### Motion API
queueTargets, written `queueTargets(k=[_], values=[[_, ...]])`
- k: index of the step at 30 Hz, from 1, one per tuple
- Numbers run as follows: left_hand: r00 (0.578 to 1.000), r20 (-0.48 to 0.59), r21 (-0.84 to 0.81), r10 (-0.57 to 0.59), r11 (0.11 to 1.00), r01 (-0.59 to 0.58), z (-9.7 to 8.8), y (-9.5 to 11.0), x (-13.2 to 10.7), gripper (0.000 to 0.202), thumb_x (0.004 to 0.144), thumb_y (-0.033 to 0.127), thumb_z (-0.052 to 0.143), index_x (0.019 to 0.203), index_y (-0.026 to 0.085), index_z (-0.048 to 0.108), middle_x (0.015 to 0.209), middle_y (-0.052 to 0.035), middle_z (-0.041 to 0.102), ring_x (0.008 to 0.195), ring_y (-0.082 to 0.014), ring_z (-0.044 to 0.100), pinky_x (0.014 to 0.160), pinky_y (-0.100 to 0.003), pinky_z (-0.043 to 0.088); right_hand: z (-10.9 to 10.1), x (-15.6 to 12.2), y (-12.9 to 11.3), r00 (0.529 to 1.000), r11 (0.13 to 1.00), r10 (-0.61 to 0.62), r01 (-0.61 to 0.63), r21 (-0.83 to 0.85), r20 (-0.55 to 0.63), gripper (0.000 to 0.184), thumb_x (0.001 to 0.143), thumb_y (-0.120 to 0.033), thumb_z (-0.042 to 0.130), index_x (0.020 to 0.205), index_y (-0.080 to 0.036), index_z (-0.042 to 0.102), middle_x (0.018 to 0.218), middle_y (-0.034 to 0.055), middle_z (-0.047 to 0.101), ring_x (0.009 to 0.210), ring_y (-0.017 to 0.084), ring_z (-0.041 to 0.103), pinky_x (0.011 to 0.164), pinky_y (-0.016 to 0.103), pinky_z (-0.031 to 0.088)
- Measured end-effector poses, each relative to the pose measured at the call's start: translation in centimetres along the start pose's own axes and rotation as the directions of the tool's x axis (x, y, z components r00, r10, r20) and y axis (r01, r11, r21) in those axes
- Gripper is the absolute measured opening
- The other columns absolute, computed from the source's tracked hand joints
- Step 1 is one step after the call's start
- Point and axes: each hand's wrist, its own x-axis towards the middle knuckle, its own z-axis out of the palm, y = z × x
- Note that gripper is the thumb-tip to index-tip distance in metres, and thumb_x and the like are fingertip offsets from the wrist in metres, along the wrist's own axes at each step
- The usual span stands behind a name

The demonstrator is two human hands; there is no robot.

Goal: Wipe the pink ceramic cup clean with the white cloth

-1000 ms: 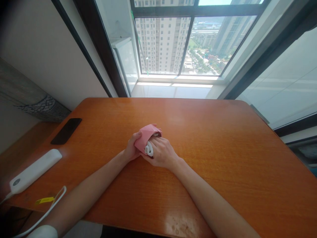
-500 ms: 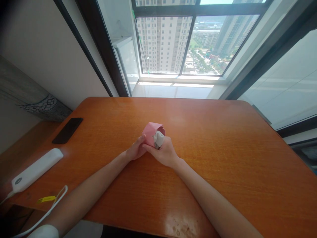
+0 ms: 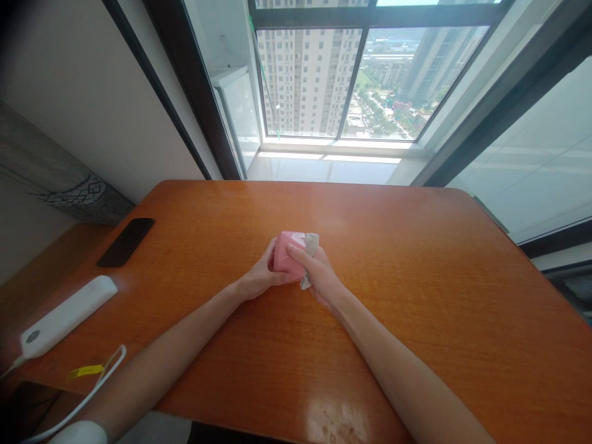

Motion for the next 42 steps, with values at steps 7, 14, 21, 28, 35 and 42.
queueTargets(k=[7, 14, 21, 28, 35, 42], values=[[0.999, 0.040, 0.057, 0.009, 0.998, -0.012, -0.5, 0.0, -0.1, 0.094, 0.069, 0.039, 0.101, 0.145, 0.023, 0.048, 0.139, -0.0115, 0.060, 0.130, -0.0309, 0.060, 0.111, -0.044, 0.050, -0.9, 0.1, 1.2, 0.994, 0.964, -0.100, 0.085, -0.251, -0.047, 0.048, 0.079, -0.067, 0.087, 0.088, -0.022, 0.070, 0.073, 0.0003, 0.066, 0.062, 0.015, 0.058, 0.056, 0.027, 0.052], [0.994, 0.109, 0.084, 0.017, 0.996, -0.026, -0.4, 0.4, -0.3, 0.097, 0.072, 0.044, 0.100, 0.150, 0.026, 0.045, 0.145, -0.0140, 0.058, 0.129, -0.0322, 0.061, 0.104, -0.042, 0.054, -0.6, -0.4, 0.9, 0.959, 0.850, -0.277, 0.277, -0.448, 0.067, 0.052, 0.078, -0.071, 0.083, 0.085, -0.022, 0.067, 0.076, 0.0016, 0.061, 0.067, 0.017, 0.054, 0.061, 0.031, 0.052], [0.987, 0.160, 0.078, 0.033, 0.996, -0.046, -1.0, 0.0, -0.2, 0.106, 0.069, 0.056, 0.099, 0.154, 0.023, 0.046, 0.145, -0.0163, 0.060, 0.133, -0.0347, 0.059, 0.114, -0.047, 0.048, -0.8, -0.6, 1.3, 0.913, 0.762, -0.376, 0.402, -0.508, 0.158, 0.046, 0.081, -0.065, 0.083, 0.082, -0.023, 0.063, 0.080, 0.0027, 0.061, 0.072, 0.020, 0.055, 0.065, 0.034, 0.054], [0.977, 0.212, 0.004, -0.008, 1.000, 0.007, -1.0, 0.4, -0.4, 0.097, 0.070, 0.059, 0.097, 0.149, 0.022, 0.056, 0.140, -0.0144, 0.065, 0.128, -0.0324, 0.062, 0.108, -0.040, 0.051, -0.9, -1.1, 1.5, 0.864, 0.611, -0.422, 0.494, -0.618, 0.274, 0.046, 0.071, -0.057, 0.095, 0.072, -0.024, 0.062, 0.070, 0.0011, 0.066, 0.060, 0.018, 0.059, 0.056, 0.032, 0.052], [0.972, 0.231, 0.009, -0.048, 0.999, 0.047, -1.2, 0.7, -0.6, 0.082, 0.076, 0.074, 0.086, 0.132, 0.017, 0.070, 0.122, -0.0123, 0.074, 0.112, -0.0288, 0.070, 0.097, -0.034, 0.054, -1.3, -0.9, 1.9, 0.655, 0.186, -0.580, 0.686, -0.704, 0.485, 0.038, 0.085, -0.050, 0.089, 0.071, -0.022, 0.066, 0.064, 0.0009, 0.069, 0.054, 0.016, 0.062, 0.055, 0.029, 0.047], [0.956, 0.267, -0.056, -0.121, 0.988, 0.141, -1.4, 0.3, -0.6, 0.079, 0.078, 0.077, 0.081, 0.126, 0.014, 0.075, 0.112, -0.0156, 0.080, 0.108, -0.0352, 0.075, 0.094, -0.041, 0.058, -1.5, -0.7, 1.8, 0.634, 0.033, -0.524, 0.682, -0.731, 0.568, 0.037, 0.085, -0.057, 0.086, 0.076, -0.024, 0.071, 0.066, 0.0038, 0.070, 0.060, 0.019, 0.063, 0.060, 0.032, 0.046]])
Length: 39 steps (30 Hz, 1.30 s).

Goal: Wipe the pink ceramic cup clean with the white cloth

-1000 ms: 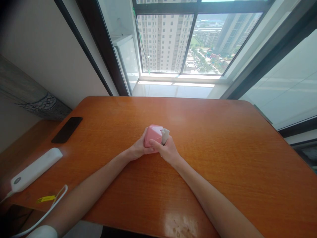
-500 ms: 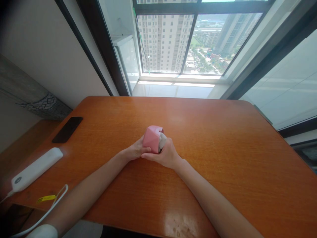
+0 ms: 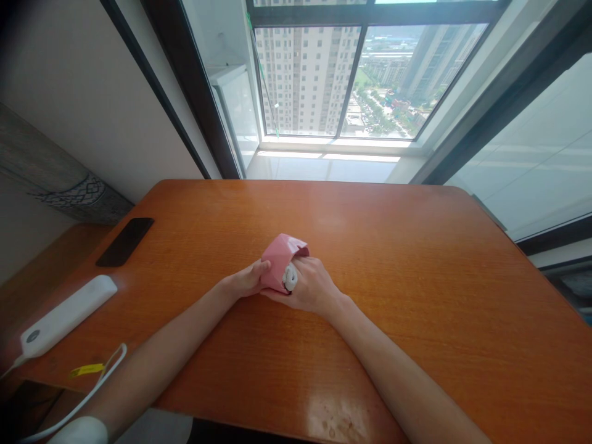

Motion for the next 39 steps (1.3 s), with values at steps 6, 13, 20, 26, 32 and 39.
queueTargets(k=[6, 13, 20, 26, 32, 39], values=[[0.998, -0.042, -0.106, -0.046, 0.994, 0.041, -0.2, -0.2, 0.0, 0.078, 0.082, 0.076, 0.078, 0.130, 0.015, 0.076, 0.121, -0.0168, 0.082, 0.111, -0.0351, 0.077, 0.093, -0.040, 0.061, 0.4, -0.1, 0.3, 0.988, 0.994, 0.113, -0.114, 0.002, 0.107, 0.045, 0.087, -0.066, 0.078, 0.075, -0.024, 0.071, 0.067, 0.0056, 0.070, 0.063, 0.020, 0.062, 0.062, 0.032, 0.046], [0.996, -0.066, -0.129, -0.064, 0.990, 0.056, -0.5, -0.4, 0.1, 0.076, 0.082, 0.075, 0.078, 0.128, 0.013, 0.078, 0.120, -0.0162, 0.082, 0.110, -0.0338, 0.077, 0.091, -0.038, 0.060, 1.2, -0.6, 0.6, 1.000, 1.000, -0.003, 0.003, -0.006, -0.028, 0.036, 0.091, -0.053, 0.080, 0.076, -0.022, 0.070, 0.067, 0.0057, 0.070, 0.060, 0.019, 0.060, 0.060, 0.032, 0.041], [0.992, -0.105, -0.149, -0.067, 0.988, 0.051, -0.3, -0.8, 0.5, 0.073, 0.082, 0.075, 0.078, 0.115, 0.010, 0.081, 0.106, -0.0164, 0.084, 0.098, -0.0309, 0.079, 0.090, -0.037, 0.061, 1.5, -0.5, 0.4, 0.984, 0.984, 0.176, -0.175, 0.042, -0.015, 0.049, 0.083, -0.065, 0.084, 0.065, -0.025, 0.064, 0.060, 0.0037, 0.065, 0.055, 0.017, 0.053, 0.057, 0.032, 0.040], [0.999, -0.053, -0.144, 0.003, 0.989, -0.011, 0.1, -0.7, 0.8, 0.082, 0.086, 0.085, 0.066, 0.124, 0.013, 0.078, 0.121, -0.0179, 0.081, 0.124, -0.0374, 0.073, 0.108, -0.046, 0.057, 1.4, -0.2, -0.3, 0.942, 0.938, 0.322, -0.304, 0.169, -0.098, 0.052, 0.071, -0.060, 0.093, 0.057, -0.027, 0.055, 0.055, 0.0002, 0.058, 0.051, 0.016, 0.047, 0.056, 0.033, 0.043], [0.997, 0.040, -0.151, 0.067, 0.987, -0.060, 0.9, -0.1, 0.9, 0.084, 0.084, 0.076, 0.079, 0.145, 0.020, 0.066, 0.142, -0.0195, 0.072, 0.142, -0.0391, 0.063, 0.117, -0.049, 0.052, 0.8, 0.1, -1.3, 0.781, 0.723, 0.616, -0.511, 0.464, -0.099, 0.039, 0.073, -0.053, 0.091, 0.072, -0.025, 0.065, 0.067, 0.0009, 0.066, 0.061, 0.018, 0.055, 0.060, 0.034, 0.051], [0.998, -0.063, -0.097, 0.029, 0.995, -0.035, 1.1, 0.2, 0.7, 0.105, 0.065, 0.051, 0.103, 0.152, 0.021, 0.053, 0.151, -0.0228, 0.061, 0.138, -0.0415, 0.063, 0.103, -0.047, 0.060, -0.7, 1.6, -1.5, 0.648, 0.430, 0.749, -0.634, 0.643, 0.139, 0.045, 0.075, -0.061, 0.087, 0.074, -0.022, 0.064, 0.067, -0.0004, 0.062, 0.058, 0.015, 0.051, 0.051, 0.028, 0.044]])
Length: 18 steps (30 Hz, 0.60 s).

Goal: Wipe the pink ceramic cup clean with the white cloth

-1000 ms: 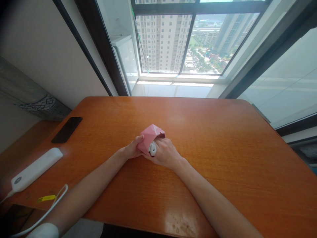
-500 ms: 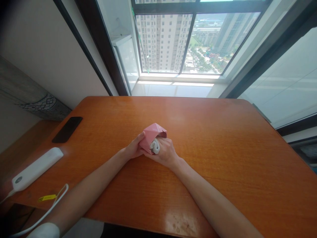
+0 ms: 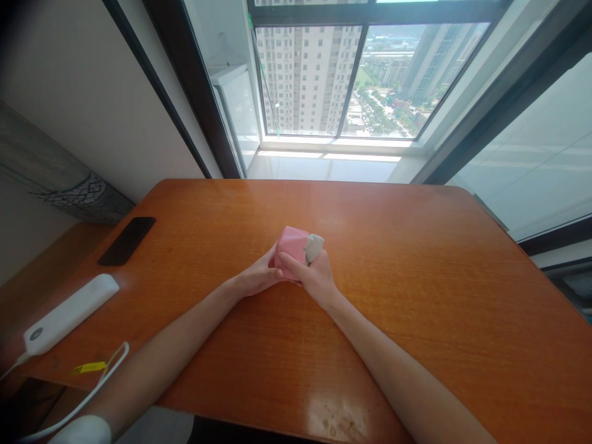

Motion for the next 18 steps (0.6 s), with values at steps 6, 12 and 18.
queueTargets(k=[6, 12, 18], values=[[0.998, 0.070, 0.016, -0.003, 1.000, 0.002, 0.0, 0.0, 0.1, 0.089, 0.074, 0.051, 0.097, 0.147, 0.019, 0.057, 0.138, -0.0201, 0.069, 0.121, -0.0366, 0.073, 0.100, -0.049, 0.061, 0.3, 0.4, -1.4, 0.995, 0.998, 0.063, -0.063, -0.001, 0.073, 0.042, 0.079, -0.058, 0.086, 0.075, -0.021, 0.066, 0.066, -0.0016, 0.062, 0.058, 0.014, 0.051, 0.051, 0.027, 0.040], [0.989, 0.143, 0.006, 0.040, 0.999, -0.042, 0.3, 0.4, -0.2, 0.087, 0.078, 0.058, 0.093, 0.149, 0.022, 0.059, 0.143, -0.0145, 0.069, 0.142, -0.0403, 0.061, 0.114, -0.047, 0.053, 1.4, -0.4, -3.5, 0.994, 0.995, 0.096, -0.097, 0.034, 0.047, 0.032, 0.081, -0.049, 0.084, 0.077, -0.021, 0.068, 0.071, -0.0020, 0.063, 0.065, 0.015, 0.056, 0.057, 0.026, 0.044], [0.995, 0.092, 0.072, 0.035, 0.997, -0.042, -0.2, 0.0, 0.1, 0.103, 0.067, 0.052, 0.101, 0.154, 0.023, 0.053, 0.151, -0.0170, 0.063, 0.142, -0.0409, 0.060, 0.114, -0.050, 0.052, 1.6, -0.8, -3.6, 0.975, 0.958, 0.222, -0.222, 0.179, 0.020, 0.037, 0.079, -0.053, 0.086, 0.087, -0.020, 0.071, 0.080, 0.0013, 0.069, 0.071, 0.017, 0.061, 0.060, 0.026, 0.048]])
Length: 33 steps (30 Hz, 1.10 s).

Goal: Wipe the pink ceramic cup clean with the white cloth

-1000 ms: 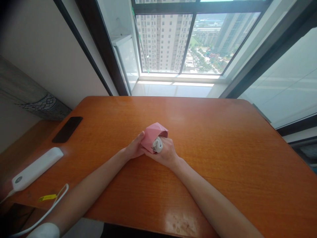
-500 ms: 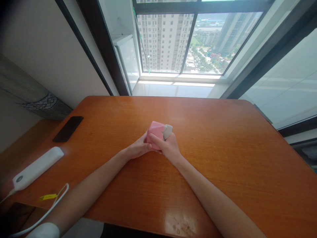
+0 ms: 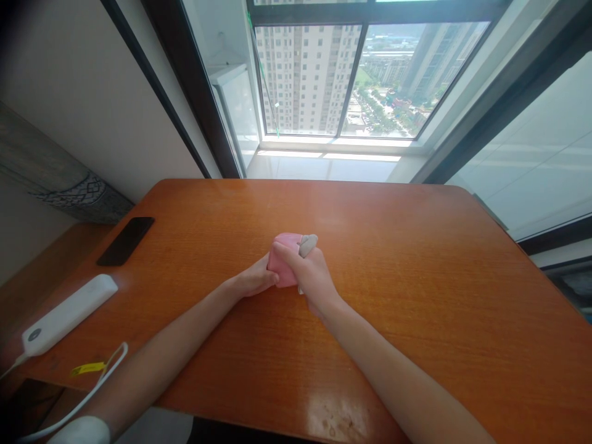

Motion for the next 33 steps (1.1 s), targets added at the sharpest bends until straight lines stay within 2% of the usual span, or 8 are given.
queueTargets(k=[3, 8, 12, 14, 18, 22, 28, 33], values=[[1.000, -0.025, 0.073, -0.007, 0.997, 0.009, -0.2, -0.1, 0.1, 0.104, 0.066, 0.038, 0.103, 0.155, 0.025, 0.052, 0.151, -0.0170, 0.063, 0.136, -0.0378, 0.064, 0.110, -0.047, 0.054, 0.0, 0.1, -0.1, 0.999, 0.998, 0.035, -0.033, 0.062, -0.021, 0.041, 0.078, -0.056, 0.086, 0.090, -0.020, 0.070, 0.082, 0.0030, 0.070, 0.072, 0.019, 0.064, 0.061, 0.027, 0.050], [0.995, -0.093, 0.141, -0.018, 0.989, 0.031, -0.2, 0.1, -0.3, 0.106, 0.067, 0.036, 0.103, 0.156, 0.027, 0.047, 0.149, -0.0143, 0.062, 0.134, -0.0341, 0.063, 0.107, -0.043, 0.054, 0.1, 0.1, 0.0, 0.998, 0.996, 0.029, -0.025, 0.085, -0.048, 0.042, 0.078, -0.059, 0.085, 0.088, -0.021, 0.069, 0.079, 0.0023, 0.070, 0.070, 0.018, 0.065, 0.059, 0.026, 0.052], [0.998, -0.063, 0.187, -0.009, 0.982, 0.021, -0.3, 0.1, -0.5, 0.103, 0.068, 0.042, 0.102, 0.155, 0.025, 0.050, 0.139, -0.0145, 0.068, 0.124, -0.0318, 0.067, 0.101, -0.040, 0.056, 0.0, 0.1, 0.6, 0.992, 0.988, 0.103, -0.093, 0.121, -0.076, 0.053, 0.088, -0.076, 0.063, 0.076, -0.024, 0.058, 0.058, -0.0018, 0.055, 0.048, 0.014, 0.046, 0.038, 0.024, 0.031], [0.999, -0.037, 0.223, 0.005, 0.975, 0.004, -0.4, 0.1, -0.5, 0.099, 0.068, 0.045, 0.101, 0.152, 0.022, 0.053, 0.132, -0.0143, 0.071, 0.120, -0.0308, 0.069, 0.100, -0.040, 0.056, 0.0, -0.1, 0.9, 0.992, 0.993, 0.093, -0.086, 0.085, -0.082, 0.057, 0.092, -0.079, 0.053, 0.075, -0.025, 0.053, 0.055, -0.0040, 0.049, 0.043, 0.012, 0.036, 0.034, 0.024, 0.021], [1.000, 0.006, 0.279, -0.027, 0.960, 0.024, -0.7, 0.2, -0.5, 0.100, 0.067, 0.042, 0.102, 0.151, 0.022, 0.053, 0.120, -0.0108, 0.074, 0.111, -0.0280, 0.071, 0.097, -0.039, 0.057, 0.2, -0.6, 1.0, 0.989, 0.997, -0.026, 0.016, -0.072, -0.144, 0.051, 0.096, -0.073, 0.050, 0.078, -0.026, 0.046, 0.059, -0.0062, 0.045, 0.044, 0.011, 0.035, 0.035, 0.023, 0.024], [0.993, 0.065, 0.257, -0.095, 0.963, 0.076, -0.6, 0.7, -0.7, 0.101, 0.069, 0.041, 0.100, 0.154, 0.025, 0.047, 0.118, -0.0077, 0.073, 0.106, -0.0249, 0.070, 0.094, -0.038, 0.057, 0.2, -0.8, 1.1, 0.984, 0.977, -0.133, 0.111, -0.179, -0.117, 0.048, 0.099, -0.067, 0.046, 0.076, -0.025, 0.047, 0.061, -0.0048, 0.045, 0.051, 0.012, 0.038, 0.043, 0.024, 0.032], [0.994, 0.090, 0.284, -0.060, 0.958, 0.032, -1.0, 1.2, -0.9, 0.107, 0.066, 0.039, 0.100, 0.157, 0.025, 0.045, 0.134, -0.0099, 0.067, 0.122, -0.0296, 0.066, 0.106, -0.043, 0.054, -0.1, -0.8, 2.1, 0.965, 0.936, -0.258, 0.237, -0.259, -0.047, 0.050, 0.098, -0.065, 0.047, 0.070, -0.024, 0.049, 0.062, -0.0030, 0.043, 0.056, 0.013, 0.038, 0.051, 0.027, 0.034], [0.987, 0.124, 0.321, -0.104, 0.945, 0.059, -1.7, 0.9, -1.0, 0.091, 0.067, 0.041, 0.100, 0.146, 0.021, 0.060, 0.125, -0.0098, 0.072, 0.121, -0.0315, 0.068, 0.108, -0.045, 0.054, -0.4, -0.7, 2.7, 0.918, 0.875, -0.396, 0.382, -0.297, 0.016, 0.046, 0.098, -0.059, 0.051, 0.069, -0.023, 0.049, 0.065, -0.0017, 0.048, 0.059, 0.014, 0.043, 0.054, 0.028, 0.038]])
